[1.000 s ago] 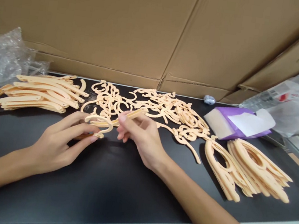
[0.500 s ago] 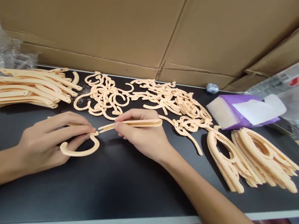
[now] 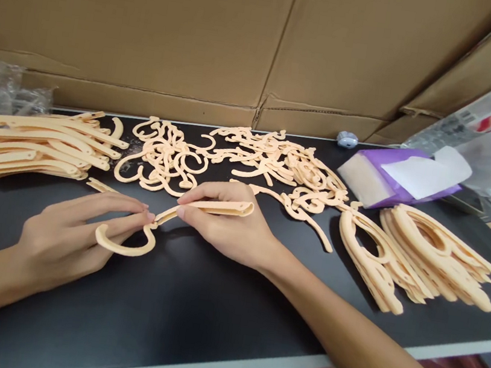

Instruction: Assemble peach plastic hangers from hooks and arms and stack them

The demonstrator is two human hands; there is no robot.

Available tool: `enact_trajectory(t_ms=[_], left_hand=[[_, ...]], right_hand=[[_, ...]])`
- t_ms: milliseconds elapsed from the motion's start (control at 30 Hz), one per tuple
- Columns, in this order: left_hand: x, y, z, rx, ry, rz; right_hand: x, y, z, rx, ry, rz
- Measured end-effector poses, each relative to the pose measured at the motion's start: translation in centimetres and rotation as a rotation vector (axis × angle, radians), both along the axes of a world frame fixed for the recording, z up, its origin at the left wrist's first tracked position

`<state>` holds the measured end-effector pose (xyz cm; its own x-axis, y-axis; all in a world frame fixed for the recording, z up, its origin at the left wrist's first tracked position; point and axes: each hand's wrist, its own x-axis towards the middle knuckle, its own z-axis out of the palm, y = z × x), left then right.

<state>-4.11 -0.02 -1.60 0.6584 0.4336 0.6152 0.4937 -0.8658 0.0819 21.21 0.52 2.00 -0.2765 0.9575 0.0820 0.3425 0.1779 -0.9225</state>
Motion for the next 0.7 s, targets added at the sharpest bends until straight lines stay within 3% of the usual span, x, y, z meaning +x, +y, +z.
enact_trajectory(t_ms=[300, 700], left_hand=[[0.1, -0.1, 0.2, 0.037, 0.011, -0.005], [0.1, -0.3, 0.2, 0.07, 0.029, 0.025]], right_hand=[[0.3, 0.2, -0.6, 0.066, -0.093, 0.051], [0.3, 0.1, -1.2, 0.053, 0.025, 0.083]])
